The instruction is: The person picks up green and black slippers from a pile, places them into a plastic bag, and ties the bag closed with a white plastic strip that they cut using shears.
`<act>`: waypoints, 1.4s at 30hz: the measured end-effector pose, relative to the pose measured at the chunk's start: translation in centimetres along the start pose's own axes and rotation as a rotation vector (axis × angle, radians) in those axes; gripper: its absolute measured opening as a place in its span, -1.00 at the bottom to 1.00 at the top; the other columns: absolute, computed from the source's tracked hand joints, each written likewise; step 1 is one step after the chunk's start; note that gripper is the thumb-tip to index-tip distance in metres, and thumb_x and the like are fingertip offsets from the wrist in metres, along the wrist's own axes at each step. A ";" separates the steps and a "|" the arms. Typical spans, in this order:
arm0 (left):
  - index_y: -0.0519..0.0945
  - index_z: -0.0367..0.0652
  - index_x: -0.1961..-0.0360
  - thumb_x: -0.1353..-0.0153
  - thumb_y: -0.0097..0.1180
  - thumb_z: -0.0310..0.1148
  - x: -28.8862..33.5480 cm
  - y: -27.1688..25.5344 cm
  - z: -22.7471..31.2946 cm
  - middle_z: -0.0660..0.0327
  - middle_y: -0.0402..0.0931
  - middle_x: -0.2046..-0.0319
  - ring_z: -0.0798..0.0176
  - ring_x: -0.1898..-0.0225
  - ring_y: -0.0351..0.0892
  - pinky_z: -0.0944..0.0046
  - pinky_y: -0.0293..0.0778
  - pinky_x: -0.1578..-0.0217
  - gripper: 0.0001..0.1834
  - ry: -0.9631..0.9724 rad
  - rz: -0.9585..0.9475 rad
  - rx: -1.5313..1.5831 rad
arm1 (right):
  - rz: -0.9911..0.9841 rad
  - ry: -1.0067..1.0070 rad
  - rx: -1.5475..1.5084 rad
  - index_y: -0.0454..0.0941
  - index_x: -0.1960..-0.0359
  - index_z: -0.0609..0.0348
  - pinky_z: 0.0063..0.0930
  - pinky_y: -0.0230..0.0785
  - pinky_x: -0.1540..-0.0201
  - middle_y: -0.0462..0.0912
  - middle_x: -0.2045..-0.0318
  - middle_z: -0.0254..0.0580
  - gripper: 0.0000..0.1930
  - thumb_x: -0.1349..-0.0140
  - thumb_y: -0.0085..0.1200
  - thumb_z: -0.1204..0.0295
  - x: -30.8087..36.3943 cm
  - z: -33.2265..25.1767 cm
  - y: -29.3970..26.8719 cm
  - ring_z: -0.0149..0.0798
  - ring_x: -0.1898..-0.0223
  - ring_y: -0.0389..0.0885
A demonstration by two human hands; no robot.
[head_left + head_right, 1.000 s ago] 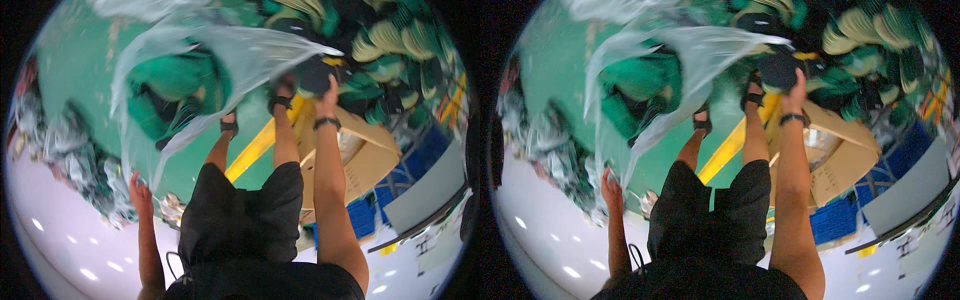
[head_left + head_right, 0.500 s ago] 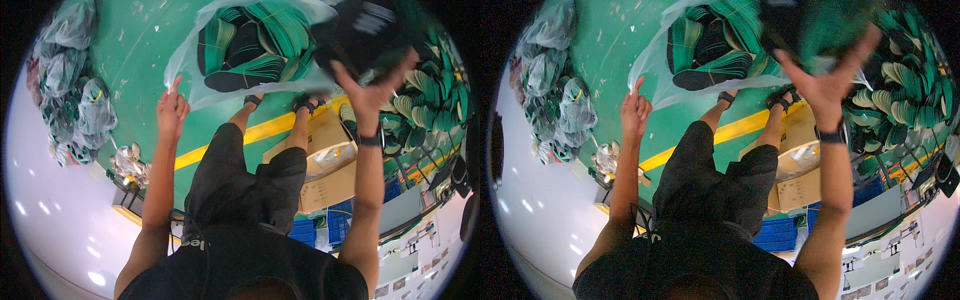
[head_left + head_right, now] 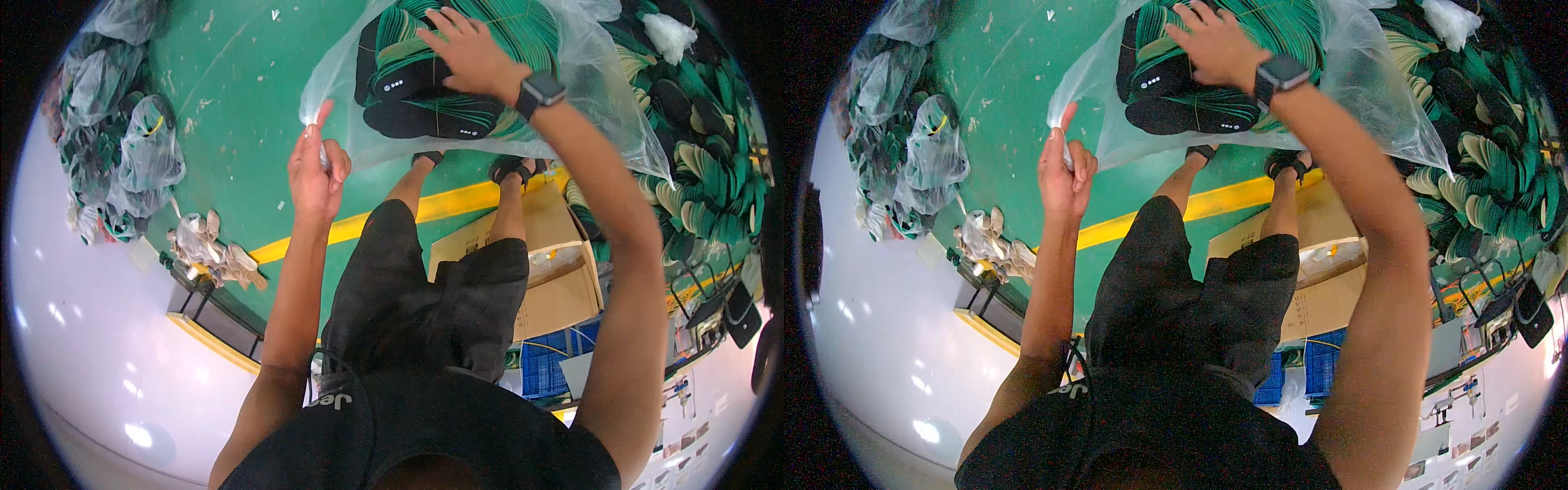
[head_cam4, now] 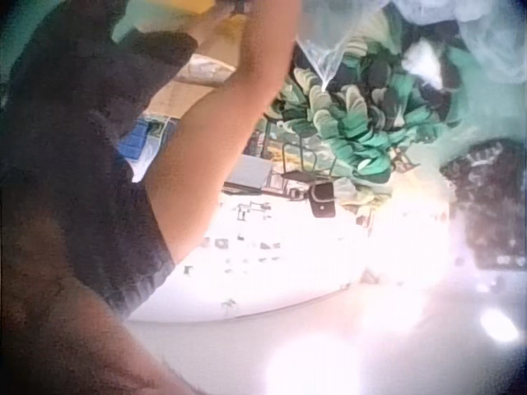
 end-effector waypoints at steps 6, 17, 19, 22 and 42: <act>0.32 -0.36 -0.06 -0.32 -0.11 -0.19 0.1 0.1 -2.4 0.36 0.22 0.70 0.51 0.70 0.11 0.51 0.05 0.66 -0.54 0.045 -0.030 -0.116 | 0.257 0.354 -0.610 0.49 0.12 0.28 -0.08 0.23 -0.09 0.45 0.03 0.04 -0.53 0.07 0.21 0.27 9.4 -10.8 2.8 0.08 -0.08 0.33; 0.33 -0.08 0.54 -0.31 -0.05 -0.26 -0.9 4.0 -2.6 0.38 0.13 0.73 0.49 0.72 0.07 0.46 0.04 0.69 -0.72 -0.124 0.146 -0.441 | 0.138 0.687 -1.153 0.53 0.13 0.23 -0.30 0.44 0.20 0.63 0.31 -0.01 -0.63 -0.14 0.07 0.22 32.6 -8.3 -1.4 -0.03 0.24 0.61; 0.27 -0.03 0.60 -0.31 -0.03 -0.28 -0.8 3.6 -3.1 0.41 0.08 0.74 0.49 0.74 0.04 0.46 0.03 0.70 -0.68 -0.135 0.188 -0.531 | 0.337 1.011 -1.195 0.50 0.07 0.20 -0.38 0.44 0.17 0.62 0.27 -0.05 -0.68 -0.16 0.06 0.35 37.6 -6.3 -2.1 -0.15 0.19 0.61; 0.33 -0.11 0.53 -0.28 0.01 -0.30 -1.5 3.8 -5.0 0.41 0.08 0.74 0.50 0.73 0.04 0.44 0.05 0.69 -0.74 -0.203 0.183 -0.782 | 0.585 1.576 -1.049 0.45 0.04 0.22 -0.47 0.39 0.13 0.60 0.23 -0.24 -0.72 -0.24 0.01 0.40 48.1 -2.3 3.7 -0.37 0.22 0.55; 0.40 -0.09 0.43 -0.25 0.03 -0.20 -6.3 13.4 -15.2 0.38 0.26 0.69 0.47 0.65 0.26 0.44 0.18 0.60 -0.78 -0.379 -0.014 -1.647 | 1.389 2.619 -1.449 0.09 -0.27 0.35 -0.24 0.07 -0.25 0.23 -0.25 -0.04 -0.09 -0.14 -0.14 -0.23 88.4 6.0 33.8 -0.09 -0.23 0.24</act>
Point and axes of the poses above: each hand's wrist, its own x-axis away from the middle knuckle, its own y-axis out of the palm, z = x × y, the point moved 1 cm from there along -x, towards the middle knuckle
